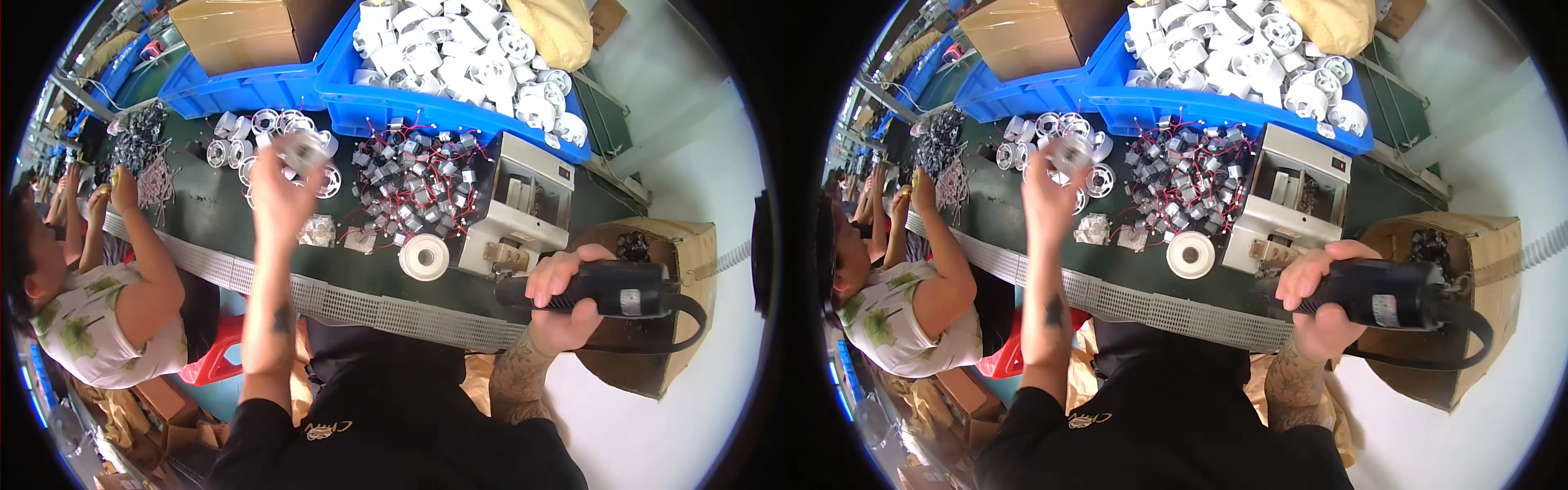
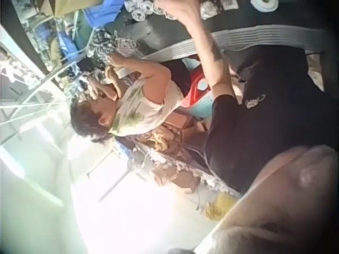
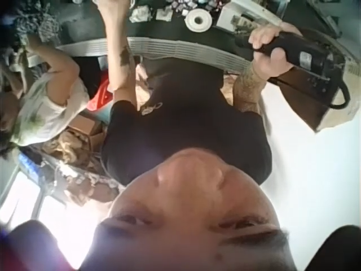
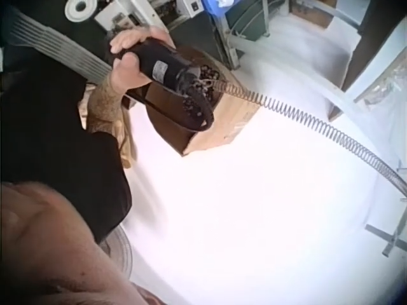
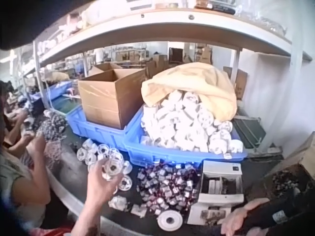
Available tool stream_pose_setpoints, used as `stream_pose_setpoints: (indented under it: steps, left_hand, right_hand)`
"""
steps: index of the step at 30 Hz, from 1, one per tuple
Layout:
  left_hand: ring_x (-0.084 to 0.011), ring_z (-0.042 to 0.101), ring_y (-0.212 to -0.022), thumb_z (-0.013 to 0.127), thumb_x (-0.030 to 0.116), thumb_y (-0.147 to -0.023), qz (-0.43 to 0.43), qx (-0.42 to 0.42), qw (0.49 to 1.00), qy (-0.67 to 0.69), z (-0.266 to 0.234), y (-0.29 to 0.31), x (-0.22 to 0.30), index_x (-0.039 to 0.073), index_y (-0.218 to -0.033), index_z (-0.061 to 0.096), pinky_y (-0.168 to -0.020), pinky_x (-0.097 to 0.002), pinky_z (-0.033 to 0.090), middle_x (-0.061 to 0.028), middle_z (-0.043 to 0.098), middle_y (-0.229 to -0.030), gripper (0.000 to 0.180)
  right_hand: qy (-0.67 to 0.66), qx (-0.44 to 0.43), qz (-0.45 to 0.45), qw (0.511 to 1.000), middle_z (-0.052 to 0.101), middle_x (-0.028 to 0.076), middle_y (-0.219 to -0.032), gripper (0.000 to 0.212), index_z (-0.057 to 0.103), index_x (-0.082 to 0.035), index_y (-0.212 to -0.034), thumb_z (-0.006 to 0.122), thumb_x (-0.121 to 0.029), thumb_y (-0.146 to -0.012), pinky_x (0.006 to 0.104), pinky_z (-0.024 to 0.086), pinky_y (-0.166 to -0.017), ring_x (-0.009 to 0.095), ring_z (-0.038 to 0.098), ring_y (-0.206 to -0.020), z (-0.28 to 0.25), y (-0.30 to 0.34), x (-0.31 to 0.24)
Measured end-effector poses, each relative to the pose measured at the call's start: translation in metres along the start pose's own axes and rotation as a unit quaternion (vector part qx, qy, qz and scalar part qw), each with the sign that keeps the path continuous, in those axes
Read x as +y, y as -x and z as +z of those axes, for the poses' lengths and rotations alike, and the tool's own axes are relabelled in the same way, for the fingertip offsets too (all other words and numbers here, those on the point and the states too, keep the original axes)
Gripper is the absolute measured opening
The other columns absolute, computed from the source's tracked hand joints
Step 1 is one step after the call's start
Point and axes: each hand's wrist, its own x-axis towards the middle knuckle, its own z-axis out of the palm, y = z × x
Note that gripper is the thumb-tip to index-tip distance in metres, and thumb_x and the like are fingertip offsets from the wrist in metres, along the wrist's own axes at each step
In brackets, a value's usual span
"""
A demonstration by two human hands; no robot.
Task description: The person assembles electronic modules by inserting them into white plastic housings and securing them with an electric screwdriver.
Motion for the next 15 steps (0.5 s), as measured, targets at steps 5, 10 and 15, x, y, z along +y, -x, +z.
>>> stream_pose_setpoints:
  steps: [5,10,15]
  left_hand:
    - [-0.0417,0.055,-0.105,0.077,0.039,-0.070,-0.010,0.123,0.961,-0.248,0.001,-0.085,-0.079,-0.003,-0.118,0.057,-0.096,-0.0462,0.041,-0.0233,0.062,-0.110,0.068]
    - [-0.0368,0.059,-0.098,0.075,0.028,-0.076,0.169,-0.010,0.986,-0.008,0.043,-0.110,0.031,0.002,-0.099,0.067,-0.087,-0.0436,0.047,-0.0217,0.065,-0.099,0.036]
    - [-0.0402,0.059,-0.097,0.072,0.042,-0.076,0.085,-0.106,0.990,-0.046,0.121,-0.119,0.060,0.009,-0.101,0.069,-0.084,-0.0460,0.050,-0.0236,0.061,-0.103,0.042]
  right_hand:
    - [0.056,0.034,-0.002,0.998,0.051,0.007,-0.073,0.063,0.042,0.002,-0.121,0.070,-0.040,-0.084,0.0272,0.042,-0.047,0.015,0.049,-0.053,-0.008,0.014,0.003]
    - [0.064,0.055,0.014,0.996,0.051,0.007,-0.071,0.065,0.042,0.002,-0.119,0.073,-0.040,-0.081,0.0282,0.043,-0.048,0.015,0.050,-0.054,0.000,0.019,0.000]
    - [0.054,0.025,0.044,0.997,0.052,0.006,-0.071,0.065,0.041,0.002,-0.118,0.074,-0.039,-0.079,0.0290,0.043,-0.048,0.015,0.050,-0.054,0.021,0.019,0.002]
